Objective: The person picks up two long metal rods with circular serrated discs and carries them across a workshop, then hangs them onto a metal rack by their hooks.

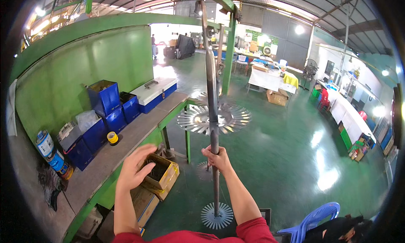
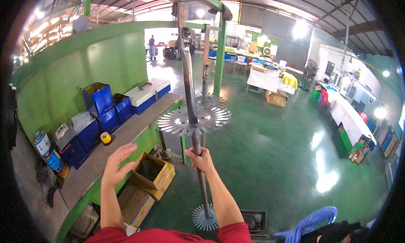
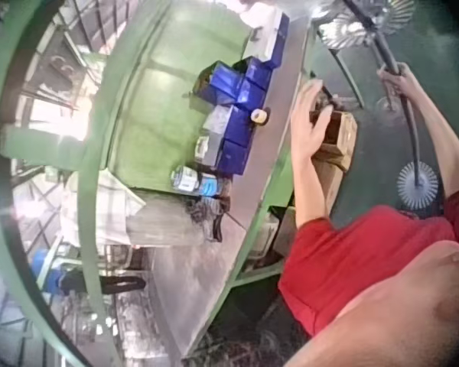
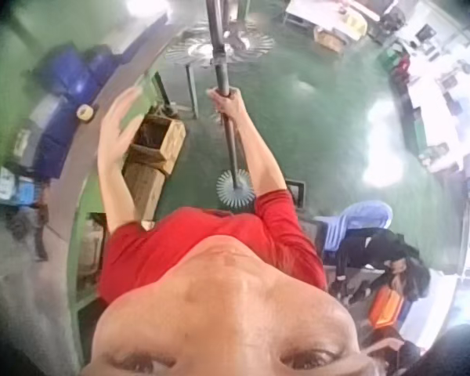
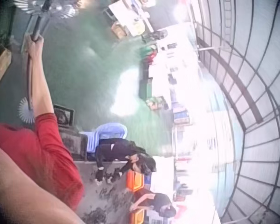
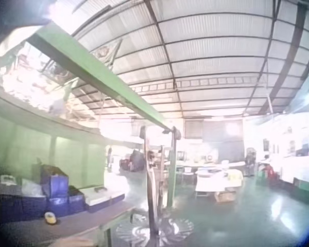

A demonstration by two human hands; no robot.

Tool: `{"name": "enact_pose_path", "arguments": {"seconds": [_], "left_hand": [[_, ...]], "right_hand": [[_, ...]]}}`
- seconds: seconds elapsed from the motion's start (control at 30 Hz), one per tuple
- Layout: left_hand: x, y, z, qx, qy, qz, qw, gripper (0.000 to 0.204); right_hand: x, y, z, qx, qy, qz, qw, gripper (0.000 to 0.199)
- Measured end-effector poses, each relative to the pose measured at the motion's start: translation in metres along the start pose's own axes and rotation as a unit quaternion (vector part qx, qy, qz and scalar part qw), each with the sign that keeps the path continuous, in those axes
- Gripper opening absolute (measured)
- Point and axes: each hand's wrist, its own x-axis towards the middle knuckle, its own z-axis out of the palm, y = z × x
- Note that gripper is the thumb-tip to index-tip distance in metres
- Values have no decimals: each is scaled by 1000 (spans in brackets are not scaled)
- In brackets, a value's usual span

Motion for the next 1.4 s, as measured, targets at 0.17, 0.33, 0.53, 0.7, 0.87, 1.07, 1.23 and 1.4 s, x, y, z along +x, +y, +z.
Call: {"name": "enact_pose_path", "arguments": {"seconds": [0.17, 0.33, 0.53, 0.7, 0.87, 1.07, 1.23, 1.4], "left_hand": [[-50, -50, -11, -25, 99, -201, 974, 30], [-55, -67, -22, -20, 121, -189, 974, 25], [-48, -65, -24, -14, 128, -169, 977, 21], [-46, -58, -21, -1, 119, -170, 978, 20], [-33, -44, 4, -43, 107, -68, 991, 19], [-4, -3, 103, -347, -132, 130, 920, 17], [-21, 83, 213, -415, -354, 131, 827, 13], [-85, 215, 289, -468, -553, 219, 653, 11]], "right_hand": [[31, 11, 9, -5, -87, 13, 996, 28], [46, 56, 29, -51, -36, 77, 995, 29], [55, 78, 24, -83, -157, 64, 982, 34], [58, 82, 27, 9, -190, -3, 982, 44], [26, 107, -7, -250, -103, -67, 960, 53], [-173, 150, -102, -425, -53, 199, 881, 43], [-419, 181, -117, -336, 215, 402, 824, 42], [-628, 161, -29, -197, 569, 385, 700, 35]]}}
